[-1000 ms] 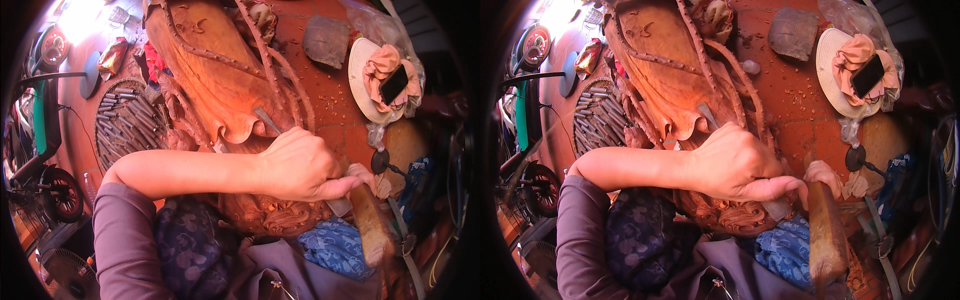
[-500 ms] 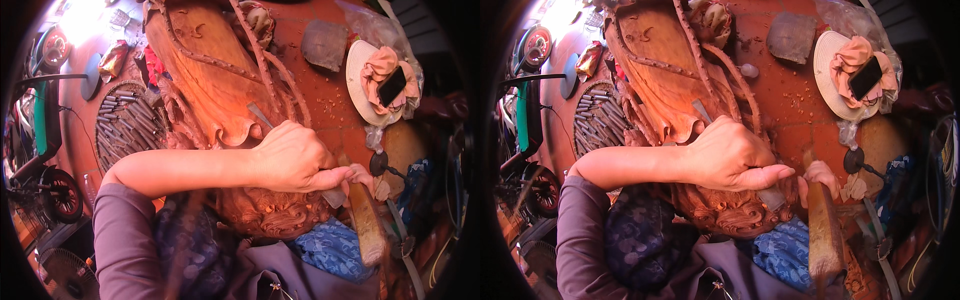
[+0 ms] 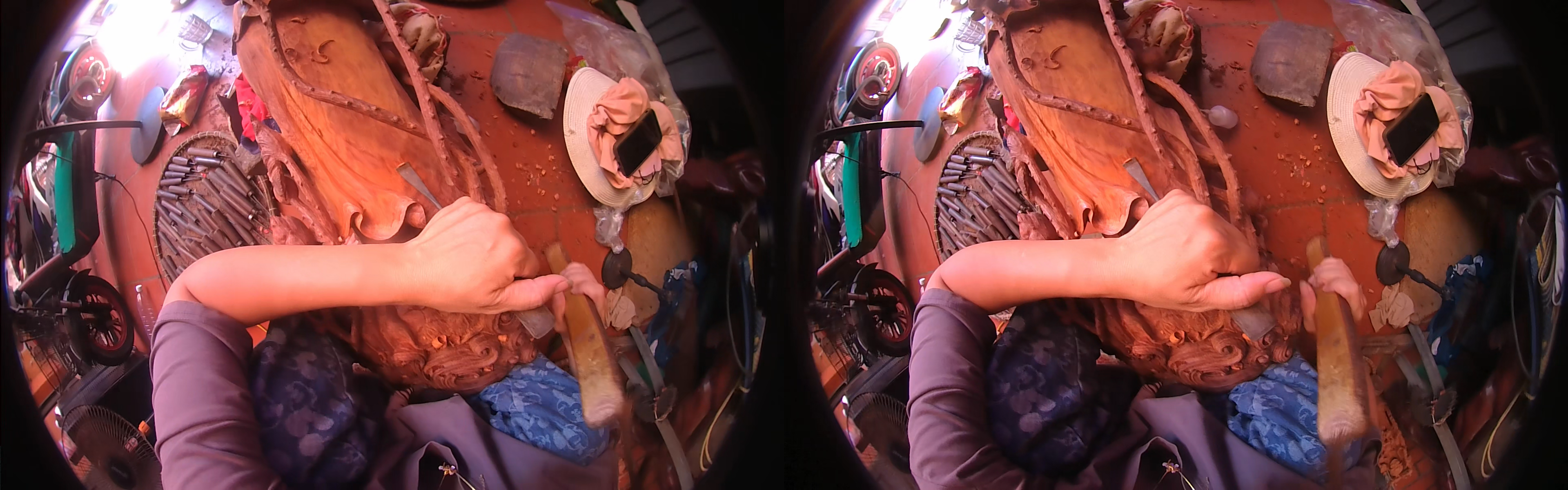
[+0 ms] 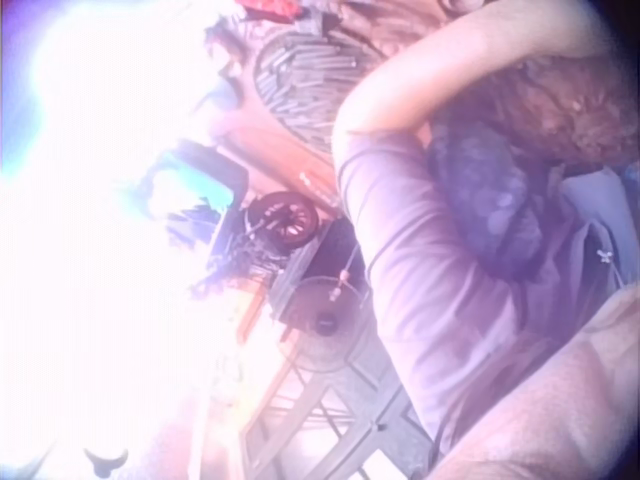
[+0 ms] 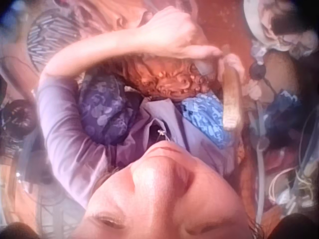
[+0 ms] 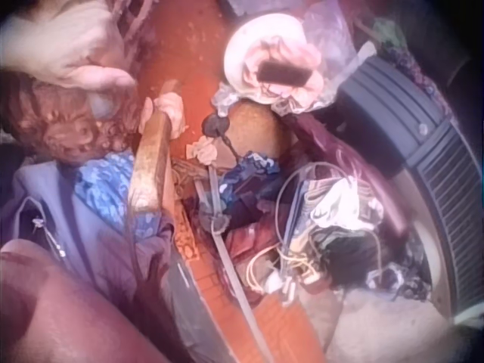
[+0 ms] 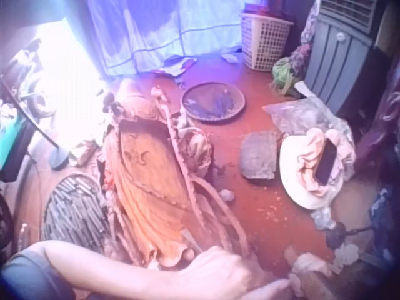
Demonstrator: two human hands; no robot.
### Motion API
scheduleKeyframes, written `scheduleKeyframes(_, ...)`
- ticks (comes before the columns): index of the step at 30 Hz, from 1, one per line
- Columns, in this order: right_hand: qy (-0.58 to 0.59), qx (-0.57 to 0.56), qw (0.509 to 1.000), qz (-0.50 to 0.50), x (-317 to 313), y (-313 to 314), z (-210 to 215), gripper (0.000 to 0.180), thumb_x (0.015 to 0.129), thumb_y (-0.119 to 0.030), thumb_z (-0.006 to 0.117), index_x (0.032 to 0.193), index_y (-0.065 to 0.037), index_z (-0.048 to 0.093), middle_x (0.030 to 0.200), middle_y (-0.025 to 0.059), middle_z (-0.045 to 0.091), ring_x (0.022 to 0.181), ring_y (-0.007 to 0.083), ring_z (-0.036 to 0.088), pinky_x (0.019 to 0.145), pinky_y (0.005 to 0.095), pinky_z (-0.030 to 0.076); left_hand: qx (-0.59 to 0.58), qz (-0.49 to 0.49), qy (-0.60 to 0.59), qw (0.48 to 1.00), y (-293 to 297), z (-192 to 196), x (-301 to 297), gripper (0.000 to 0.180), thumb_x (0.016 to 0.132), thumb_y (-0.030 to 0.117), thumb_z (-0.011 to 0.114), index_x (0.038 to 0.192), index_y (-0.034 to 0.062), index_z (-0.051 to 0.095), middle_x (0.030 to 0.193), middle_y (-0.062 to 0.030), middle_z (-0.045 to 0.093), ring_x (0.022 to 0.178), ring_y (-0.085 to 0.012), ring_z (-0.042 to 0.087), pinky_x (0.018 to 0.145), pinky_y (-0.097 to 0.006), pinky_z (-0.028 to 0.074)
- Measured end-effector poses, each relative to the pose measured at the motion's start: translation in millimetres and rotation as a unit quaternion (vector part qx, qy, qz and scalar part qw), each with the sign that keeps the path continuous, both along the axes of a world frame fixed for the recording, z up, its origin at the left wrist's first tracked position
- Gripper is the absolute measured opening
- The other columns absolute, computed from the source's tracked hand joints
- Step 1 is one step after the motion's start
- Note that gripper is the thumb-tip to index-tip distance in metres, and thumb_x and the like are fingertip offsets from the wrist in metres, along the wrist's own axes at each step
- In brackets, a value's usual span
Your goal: The person carves a large piece of wood using a chisel and mallet. They repeatedly strike the chisel to shape the wood and occasionally switch chisels from a nearby tray.
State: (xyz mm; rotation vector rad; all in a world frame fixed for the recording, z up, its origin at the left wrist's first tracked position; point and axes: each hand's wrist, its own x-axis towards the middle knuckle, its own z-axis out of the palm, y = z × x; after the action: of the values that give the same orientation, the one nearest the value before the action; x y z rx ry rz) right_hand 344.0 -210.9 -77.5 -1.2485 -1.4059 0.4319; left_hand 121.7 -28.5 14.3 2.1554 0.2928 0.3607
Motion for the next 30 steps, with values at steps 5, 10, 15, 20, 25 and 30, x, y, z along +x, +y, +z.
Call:
scheduleKeyframes(5, -0.145, -0.078, 0.983, -0.078, 16.1, -20.3, -27.7, 0.034, 0.070, 0.006, 0.079, 0.084, -0.006, 0.050, 0.071, 0.0107, 0.055, 0.060, 0.0273, 0.055, 0.056, 0.0367, 0.045, 0.028, 0.035, -0.004, 0.999, 8.5, -9.5, -1.0, 0.048, 0.096, 0.043, 0.062, 0.063, 0.0097, 0.068, 0.054, -0.0077, 0.059, 0.043, -0.0317, 0.055, 0.041, -0.040, 0.044)
scheduleKeyframes(10, -0.089, -0.094, 0.991, 0.029, 7.6, 3.9, 4.7, 0.034, 0.076, 0.005, 0.075, 0.094, -0.008, 0.049, 0.079, 0.0089, 0.054, 0.069, 0.0239, 0.053, 0.066, 0.0377, 0.045, 0.125, -0.055, 0.057, 0.989, -4.2, 24.0, -22.6, 0.061, 0.095, 0.055, 0.060, 0.056, 0.0078, 0.056, 0.050, -0.0086, 0.053, 0.039, -0.0303, 0.053, 0.040, -0.041, 0.045)
scheduleKeyframes(15, 0.014, -0.121, 0.992, 0.012, 36.0, -17.7, -24.3, 0.036, 0.083, -0.006, 0.075, 0.107, -0.008, 0.049, 0.101, 0.0103, 0.057, 0.098, 0.0248, 0.055, 0.097, 0.0439, 0.044, 0.090, 0.110, 0.133, 0.981, 31.4, 72.3, -100.9, 0.048, 0.096, 0.048, 0.061, 0.074, 0.0050, 0.064, 0.066, -0.0112, 0.061, 0.055, -0.0291, 0.062, 0.052, -0.039, 0.048)
scheduleKeyframes(20, 0.170, -0.235, 0.955, -0.069, 60.0, -40.7, -85.6, 0.034, 0.092, -0.009, 0.071, 0.120, -0.007, 0.051, 0.135, 0.0189, 0.055, 0.133, 0.0336, 0.049, 0.116, 0.0481, 0.033, 0.260, 0.501, 0.254, 0.785, 74.3, 49.9, -281.9, 0.032, 0.102, 0.036, 0.056, 0.109, 0.0052, 0.062, 0.077, -0.0157, 0.064, 0.072, -0.0338, 0.064, 0.067, -0.041, 0.047)
scheduleKeyframes(25, 0.127, -0.275, 0.949, -0.084, 76.9, -55.1, -93.5, 0.032, 0.094, -0.009, 0.068, 0.120, -0.006, 0.051, 0.137, 0.0193, 0.054, 0.132, 0.0309, 0.048, 0.115, 0.0466, 0.032, 0.002, 0.673, 0.435, 0.597, 46.3, -82.5, -460.2, 0.051, 0.096, 0.043, 0.058, 0.111, -0.0057, 0.061, 0.102, -0.0289, 0.069, 0.104, -0.0387, 0.068, 0.090, -0.048, 0.051)
scheduleKeyframes(30, 0.038, -0.295, 0.954, -0.025, 79.8, -40.7, -95.6, 0.028, 0.096, -0.006, 0.064, 0.120, -0.003, 0.050, 0.137, 0.0188, 0.054, 0.129, 0.0284, 0.049, 0.114, 0.0422, 0.032, -0.203, 0.717, 0.426, 0.514, -38.4, -174.5, -553.1, 0.056, 0.094, 0.046, 0.061, 0.095, -0.0077, 0.073, 0.092, -0.0269, 0.072, 0.090, -0.0377, 0.073, 0.084, -0.046, 0.056)
